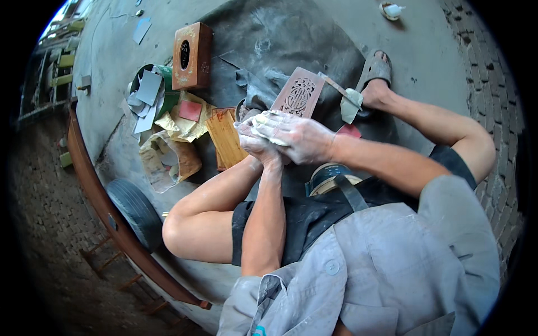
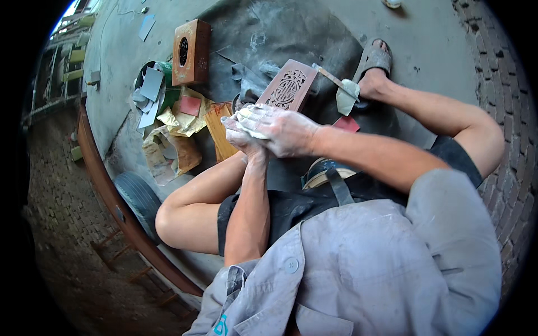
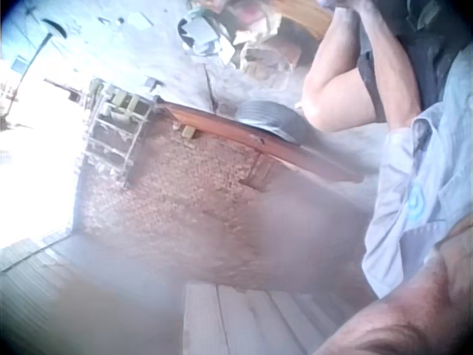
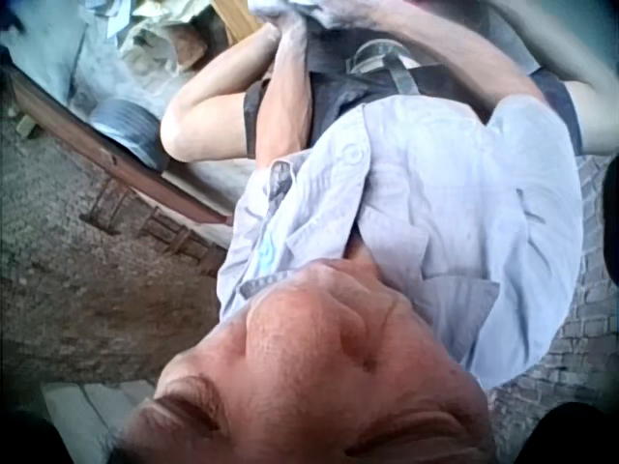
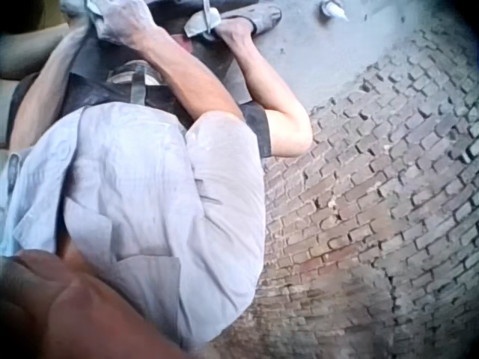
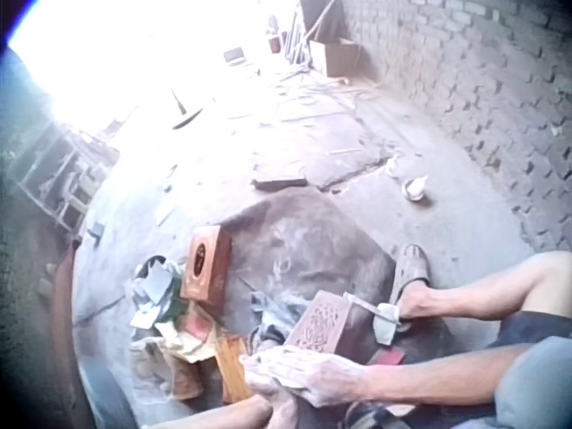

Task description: The person sits on the floor and sands a rectangular wooden block with a carved design using a sanding block. They repeatedly rub the surface and edges of the block, turning it over to work on different sides.

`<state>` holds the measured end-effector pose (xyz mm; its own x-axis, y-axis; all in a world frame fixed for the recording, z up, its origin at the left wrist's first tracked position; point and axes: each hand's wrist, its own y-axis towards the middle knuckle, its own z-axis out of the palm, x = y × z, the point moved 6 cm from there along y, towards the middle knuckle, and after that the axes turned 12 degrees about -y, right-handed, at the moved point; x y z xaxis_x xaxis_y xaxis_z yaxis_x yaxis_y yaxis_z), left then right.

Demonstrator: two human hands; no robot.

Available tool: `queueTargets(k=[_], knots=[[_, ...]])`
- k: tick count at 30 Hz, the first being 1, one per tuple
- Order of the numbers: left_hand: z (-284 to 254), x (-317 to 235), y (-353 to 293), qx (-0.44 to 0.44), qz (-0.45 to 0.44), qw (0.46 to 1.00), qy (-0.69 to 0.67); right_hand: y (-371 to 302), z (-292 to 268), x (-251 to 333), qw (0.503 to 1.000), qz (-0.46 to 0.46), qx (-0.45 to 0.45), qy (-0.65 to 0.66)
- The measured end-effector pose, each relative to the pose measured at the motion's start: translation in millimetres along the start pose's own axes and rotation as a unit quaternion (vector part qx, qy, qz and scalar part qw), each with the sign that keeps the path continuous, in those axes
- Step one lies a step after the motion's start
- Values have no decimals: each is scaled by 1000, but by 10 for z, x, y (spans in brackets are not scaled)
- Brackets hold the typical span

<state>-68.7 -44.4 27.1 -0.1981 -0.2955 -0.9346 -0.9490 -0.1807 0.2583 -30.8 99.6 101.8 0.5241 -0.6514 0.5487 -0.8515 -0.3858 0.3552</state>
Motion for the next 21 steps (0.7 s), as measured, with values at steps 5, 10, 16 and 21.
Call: queueTargets(k=[5,10,16,21], knots=[[-20,171,-87,-60,-90,993,41,-110,124,-799,994,108,4,7],[-98,66,-69,12,-102,994,-34,-67,8,87,996,-8,-91,19],[-44,266,-64,-70,-104,992,0,-86,23,-489,996,32,-77,-32],[-113,140,-74,-54,-131,990,22,-129,3,-274,998,-30,-52,-35]])
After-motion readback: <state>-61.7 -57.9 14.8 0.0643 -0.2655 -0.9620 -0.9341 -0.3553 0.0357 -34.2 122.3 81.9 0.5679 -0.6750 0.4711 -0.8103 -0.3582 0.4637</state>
